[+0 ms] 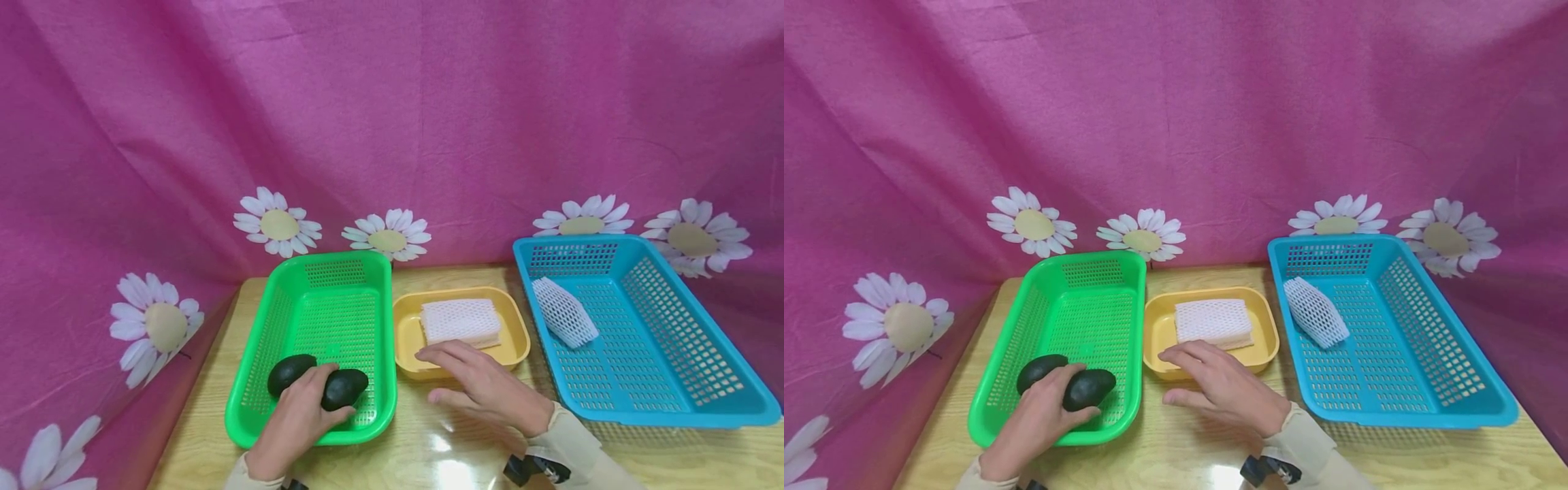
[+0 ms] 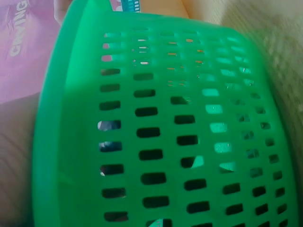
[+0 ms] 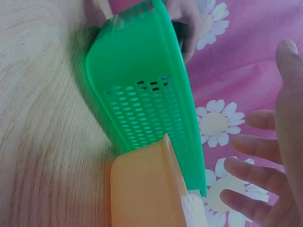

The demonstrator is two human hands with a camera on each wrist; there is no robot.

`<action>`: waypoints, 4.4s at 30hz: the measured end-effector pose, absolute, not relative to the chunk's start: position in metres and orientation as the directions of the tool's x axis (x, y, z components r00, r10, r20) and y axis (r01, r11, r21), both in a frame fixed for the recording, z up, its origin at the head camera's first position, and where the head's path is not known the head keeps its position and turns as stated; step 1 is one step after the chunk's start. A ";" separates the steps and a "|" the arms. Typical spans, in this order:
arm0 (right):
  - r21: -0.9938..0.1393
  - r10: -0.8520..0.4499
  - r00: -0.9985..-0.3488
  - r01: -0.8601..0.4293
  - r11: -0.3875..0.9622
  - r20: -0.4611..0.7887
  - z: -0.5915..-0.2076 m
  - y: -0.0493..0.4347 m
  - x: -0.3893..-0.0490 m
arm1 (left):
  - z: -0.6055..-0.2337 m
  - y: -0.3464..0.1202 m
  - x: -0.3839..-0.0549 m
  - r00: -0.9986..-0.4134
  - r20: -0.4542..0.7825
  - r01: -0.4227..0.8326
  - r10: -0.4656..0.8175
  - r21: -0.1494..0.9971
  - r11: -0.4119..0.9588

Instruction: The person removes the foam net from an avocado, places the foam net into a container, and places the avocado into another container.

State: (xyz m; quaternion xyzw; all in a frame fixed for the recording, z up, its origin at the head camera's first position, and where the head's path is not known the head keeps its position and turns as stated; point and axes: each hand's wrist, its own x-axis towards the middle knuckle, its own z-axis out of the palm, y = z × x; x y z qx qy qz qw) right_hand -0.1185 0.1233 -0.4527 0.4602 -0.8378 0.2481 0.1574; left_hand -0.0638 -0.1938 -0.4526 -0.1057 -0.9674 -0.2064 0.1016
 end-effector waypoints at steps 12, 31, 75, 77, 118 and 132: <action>-0.262 -0.691 -0.521 -0.853 0.452 0.502 -0.454 0.123 -0.119 | -0.452 -0.199 -0.070 -0.972 0.176 0.214 0.158 0.365 0.906; -0.244 -0.685 -0.528 -0.847 0.473 0.502 -0.448 0.130 -0.116 | -0.450 -0.201 -0.069 -0.954 0.243 0.251 0.177 0.317 0.915; -0.186 -0.618 -0.637 -0.751 0.634 0.461 -0.411 0.186 -0.117 | -0.430 -0.148 -0.084 -0.848 0.477 0.405 0.232 0.300 0.864; -0.186 -0.607 -0.644 -0.742 0.645 0.465 -0.412 0.188 -0.117 | -0.429 -0.145 -0.085 -0.832 0.499 0.431 0.244 0.303 0.850; -0.125 -0.522 -0.741 -0.618 0.776 0.422 -0.403 0.246 -0.134 | -0.437 -0.086 -0.097 -0.763 0.530 0.585 0.370 0.322 0.745; -0.166 -0.474 -0.823 -0.539 0.826 0.314 -0.399 0.259 -0.146 | -0.438 -0.073 -0.098 -0.769 0.524 0.583 0.366 0.339 0.738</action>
